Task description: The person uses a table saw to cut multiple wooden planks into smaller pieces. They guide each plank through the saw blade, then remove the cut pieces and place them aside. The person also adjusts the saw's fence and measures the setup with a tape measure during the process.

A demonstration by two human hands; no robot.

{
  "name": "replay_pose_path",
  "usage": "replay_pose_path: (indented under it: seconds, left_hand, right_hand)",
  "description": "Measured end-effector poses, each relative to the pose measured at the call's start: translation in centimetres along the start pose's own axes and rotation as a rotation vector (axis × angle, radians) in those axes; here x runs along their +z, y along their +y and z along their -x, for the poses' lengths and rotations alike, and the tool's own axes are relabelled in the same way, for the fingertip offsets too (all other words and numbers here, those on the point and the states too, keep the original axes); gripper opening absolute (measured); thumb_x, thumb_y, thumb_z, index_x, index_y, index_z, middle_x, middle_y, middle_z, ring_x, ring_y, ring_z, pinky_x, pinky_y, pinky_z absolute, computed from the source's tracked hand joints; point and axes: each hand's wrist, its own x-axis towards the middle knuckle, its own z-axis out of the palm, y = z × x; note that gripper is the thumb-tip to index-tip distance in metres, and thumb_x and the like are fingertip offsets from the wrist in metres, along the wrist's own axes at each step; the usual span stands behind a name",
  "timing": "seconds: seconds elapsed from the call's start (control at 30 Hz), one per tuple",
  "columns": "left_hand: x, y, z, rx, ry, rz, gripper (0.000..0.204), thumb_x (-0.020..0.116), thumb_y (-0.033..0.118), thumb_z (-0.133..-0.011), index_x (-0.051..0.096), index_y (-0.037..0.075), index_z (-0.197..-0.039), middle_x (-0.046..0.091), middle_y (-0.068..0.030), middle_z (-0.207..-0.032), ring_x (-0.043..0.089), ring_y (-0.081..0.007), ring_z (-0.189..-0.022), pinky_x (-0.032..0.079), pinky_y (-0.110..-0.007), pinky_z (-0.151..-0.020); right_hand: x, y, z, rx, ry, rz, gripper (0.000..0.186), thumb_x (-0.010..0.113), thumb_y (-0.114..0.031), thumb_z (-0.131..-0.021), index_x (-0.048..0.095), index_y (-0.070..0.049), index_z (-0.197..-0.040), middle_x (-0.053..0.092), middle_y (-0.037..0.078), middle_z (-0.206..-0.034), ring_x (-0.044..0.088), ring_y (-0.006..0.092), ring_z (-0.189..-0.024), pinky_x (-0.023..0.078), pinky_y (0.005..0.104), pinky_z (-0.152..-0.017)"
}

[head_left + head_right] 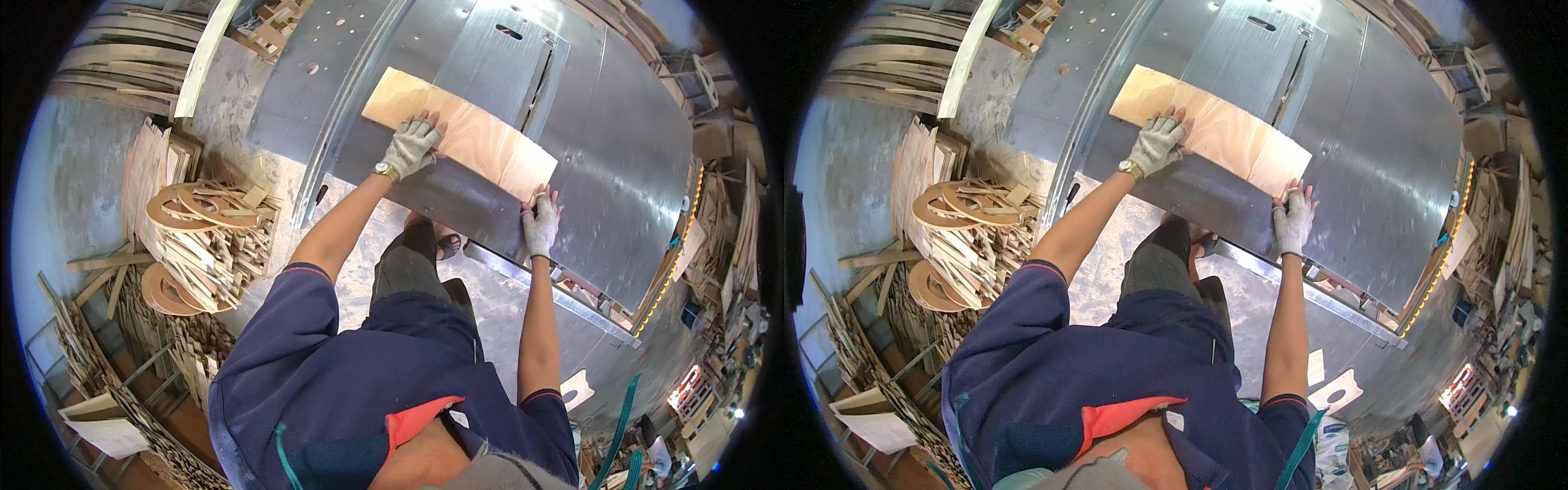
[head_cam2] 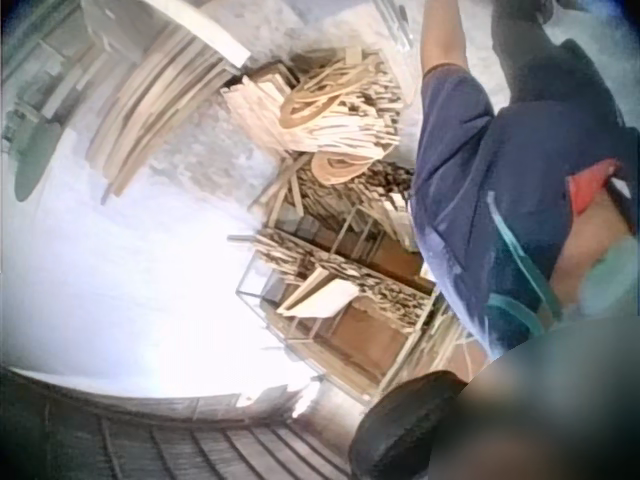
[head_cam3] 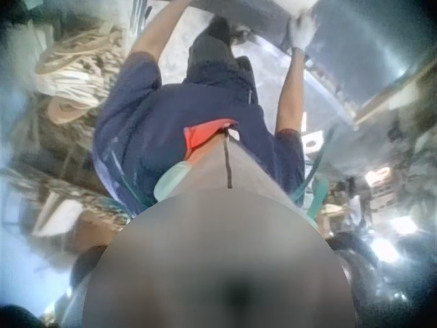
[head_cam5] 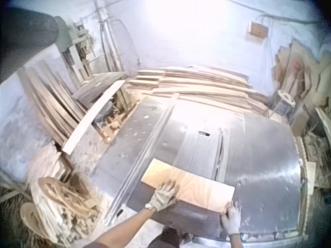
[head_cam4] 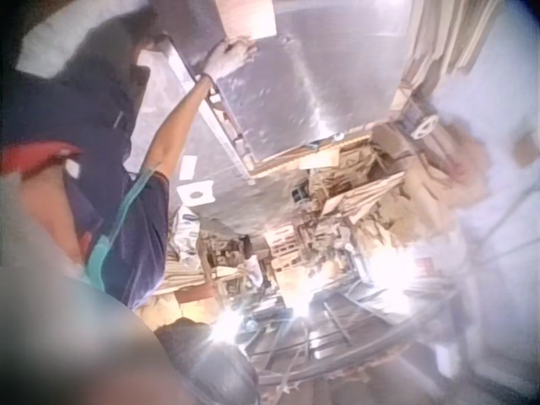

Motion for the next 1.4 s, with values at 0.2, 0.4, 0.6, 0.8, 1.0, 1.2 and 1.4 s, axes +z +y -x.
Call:
replay_pose_path:
  seconds: [0.2,0.4,0.6,0.8,1.0,1.2,1.4]
  left_hand:
    - [0.2,-0.7,-3.9,0.013,0.04,0.025,0.093,0.077,0.063,-0.076,0.05,0.015,-0.151,0.041,-0.0146,-0.161,0.033,-0.0343,-0.152,0.026,-0.052,-0.124]
    - [0.1,-3.6,-6.2,0.039,-0.044,-0.039,0.1,0.073,0.069,-0.074,0.048,0.012,-0.152,0.04,-0.0159,-0.163,0.031,-0.0368,-0.153,0.02,-0.053,-0.126]
    - [0.2,-4.8,-7.4,0.081,-0.109,-0.063,0.1,0.071,0.069,-0.076,0.045,0.012,-0.154,0.043,-0.0187,-0.16,0.034,-0.0384,-0.151,0.018,-0.058,-0.125]
    - [0.5,-5.4,-9.0,0.092,-0.125,-0.092,0.104,0.067,0.074,-0.078,0.041,0.011,-0.157,0.038,-0.0223,-0.162,0.029,-0.0395,-0.154,0.011,-0.06,-0.126]
    - [0.2,-5.4,-11.4,0.074,-0.195,-0.131,0.107,0.066,0.078,-0.078,0.039,0.012,-0.159,0.029,-0.0215,-0.166,0.022,-0.0379,-0.156,0.008,-0.059,-0.126]
    - [0.1,-5.6,-12.8,0.052,-0.207,-0.155,0.105,0.07,0.076,-0.075,0.042,0.015,-0.156,0.036,-0.0196,-0.163,0.028,-0.0365,-0.154,0.013,-0.059,-0.125]
    - [0.5,-6.1,-13.8,0.059,-0.202,-0.175,0.106,0.071,0.075,-0.075,0.042,0.016,-0.157,0.035,-0.0189,-0.164,0.028,-0.0357,-0.154,0.013,-0.057,-0.126]
  right_hand:
    - [0.0,-1.5,-5.7,-0.015,-0.011,0.001,0.067,0.068,-0.032,-0.095,0.045,-0.02,-0.157,0.038,0.008,-0.165,0.025,0.0269,-0.157,0.012,0.0471,-0.128]
    - [0.8,-1.6,-6.3,-0.064,0.059,-0.028,0.063,0.068,-0.03,-0.095,0.049,-0.02,-0.154,0.04,0.01,-0.164,0.029,0.0271,-0.156,0.013,0.0473,-0.127]
    - [0.8,-1.6,-6.9,-0.035,0.057,-0.042,0.059,0.069,-0.031,-0.093,0.055,-0.02,-0.15,0.046,0.01,-0.16,0.032,0.0278,-0.154,0.015,0.0481,-0.127]
    - [0.3,-1.7,-8.3,0.006,0.01,0.022,0.058,0.066,-0.033,-0.095,0.055,-0.02,-0.15,0.046,0.01,-0.16,0.033,0.0288,-0.154,0.017,0.0511,-0.126]
    - [-0.7,-2.0,-10.4,0.015,-0.001,0.021,0.056,0.066,-0.036,-0.095,0.056,-0.021,-0.148,0.045,0.009,-0.161,0.031,0.0276,-0.154,0.017,0.0526,-0.127]
    - [-0.8,-2.2,-11.8,0.049,-0.031,0.039,0.051,0.067,-0.034,-0.094,0.061,-0.019,-0.142,0.046,0.009,-0.16,0.032,0.0266,-0.154,0.017,0.053,-0.126]
    - [-0.3,-1.8,-12.8,0.05,0.007,-0.025,0.052,0.067,-0.034,-0.095,0.059,-0.017,-0.143,0.045,0.007,-0.161,0.03,0.0261,-0.155,0.016,0.0526,-0.127]
